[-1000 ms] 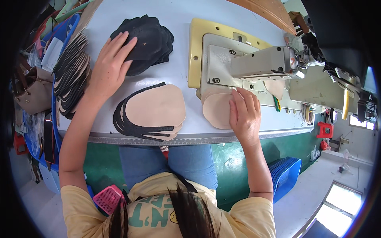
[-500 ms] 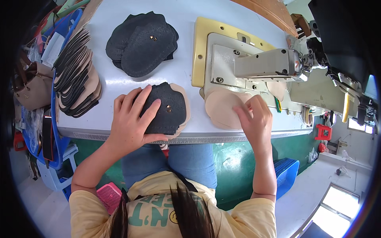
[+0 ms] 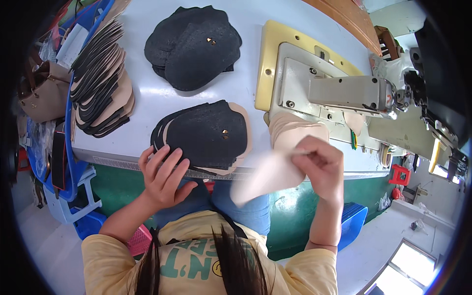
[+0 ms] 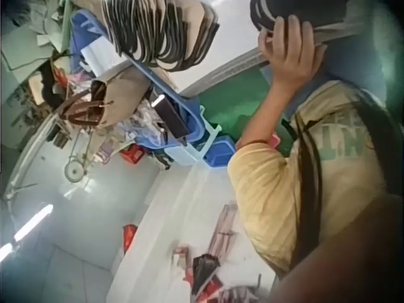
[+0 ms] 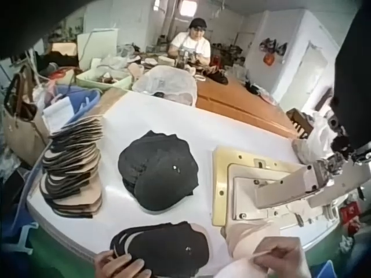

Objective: Assembling shoe upper components by layering and aligning materials together at a workstation.

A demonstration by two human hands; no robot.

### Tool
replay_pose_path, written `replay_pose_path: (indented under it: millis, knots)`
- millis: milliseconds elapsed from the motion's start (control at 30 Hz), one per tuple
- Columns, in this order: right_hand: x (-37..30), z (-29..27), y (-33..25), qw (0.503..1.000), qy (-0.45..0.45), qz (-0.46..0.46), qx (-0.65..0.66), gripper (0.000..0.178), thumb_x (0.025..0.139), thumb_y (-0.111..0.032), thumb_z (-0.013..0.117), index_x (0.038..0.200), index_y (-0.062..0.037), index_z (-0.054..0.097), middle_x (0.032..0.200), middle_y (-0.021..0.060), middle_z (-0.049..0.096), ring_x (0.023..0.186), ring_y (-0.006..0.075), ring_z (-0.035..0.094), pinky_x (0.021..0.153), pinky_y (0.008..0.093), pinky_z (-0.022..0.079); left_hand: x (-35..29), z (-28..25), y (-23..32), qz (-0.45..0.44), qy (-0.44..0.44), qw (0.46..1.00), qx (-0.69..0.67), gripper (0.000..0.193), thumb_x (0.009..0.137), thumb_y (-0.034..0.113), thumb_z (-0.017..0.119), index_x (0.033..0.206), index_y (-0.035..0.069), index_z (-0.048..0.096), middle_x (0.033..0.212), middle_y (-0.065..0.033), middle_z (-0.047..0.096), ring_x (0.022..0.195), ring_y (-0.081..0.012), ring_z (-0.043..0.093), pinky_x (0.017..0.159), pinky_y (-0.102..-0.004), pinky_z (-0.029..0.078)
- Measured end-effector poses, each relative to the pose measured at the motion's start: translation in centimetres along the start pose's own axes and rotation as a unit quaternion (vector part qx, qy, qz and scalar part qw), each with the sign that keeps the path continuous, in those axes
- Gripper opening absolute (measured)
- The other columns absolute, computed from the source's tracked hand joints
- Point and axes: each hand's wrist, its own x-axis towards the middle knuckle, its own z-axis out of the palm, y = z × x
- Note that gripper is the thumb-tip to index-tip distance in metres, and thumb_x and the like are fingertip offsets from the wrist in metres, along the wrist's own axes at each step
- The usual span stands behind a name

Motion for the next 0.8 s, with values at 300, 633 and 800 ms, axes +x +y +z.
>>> replay_pose_path:
  millis: [300, 633, 800]
  knots:
    - [5.6, 6.6, 0.3, 0.997, 0.014, 0.054, 0.059, 0.013, 0.087, 0.002, 0.063, 0.099, 0.0046, 0.061, 0.084, 0.004, 0.067, 0.072, 0.0067, 0.063, 0.065, 0.0175, 0.049, -0.5, 0.7, 0.0, -0.023, 0.031, 0.999, -0.025, 0.036, 0.081, 0.034, 0.069, 0.107, 0.009, 0.068, 0.119, -0.0099, 0.061, 0.111, -0.0258, 0.057, 0.09, -0.0466, 0.036]
    - [6.1, 7.1, 0.5, 0.996, -0.002, 0.066, 0.055, 0.012, 0.088, 0.001, 0.064, 0.099, 0.0041, 0.061, 0.085, 0.005, 0.067, 0.075, 0.0068, 0.063, 0.067, 0.0179, 0.049, -0.7, 1.4, -0.2, -0.025, 0.076, 0.996, -0.034, 0.035, 0.079, 0.032, 0.071, 0.107, 0.012, 0.068, 0.118, -0.0089, 0.056, 0.109, -0.0248, 0.057, 0.077, -0.0363, 0.038]
    - [6.1, 7.1, 0.9, 0.997, 0.001, 0.062, 0.054, 0.013, 0.088, 0.0, 0.064, 0.1, 0.0039, 0.061, 0.088, 0.0048, 0.067, 0.076, 0.0056, 0.063, 0.067, 0.0168, 0.049, -0.4, 1.2, -0.2, -0.016, 0.045, 0.999, -0.013, 0.037, 0.08, 0.034, 0.07, 0.109, 0.012, 0.065, 0.127, -0.0107, 0.058, 0.11, -0.0237, 0.056, 0.077, -0.0363, 0.038]
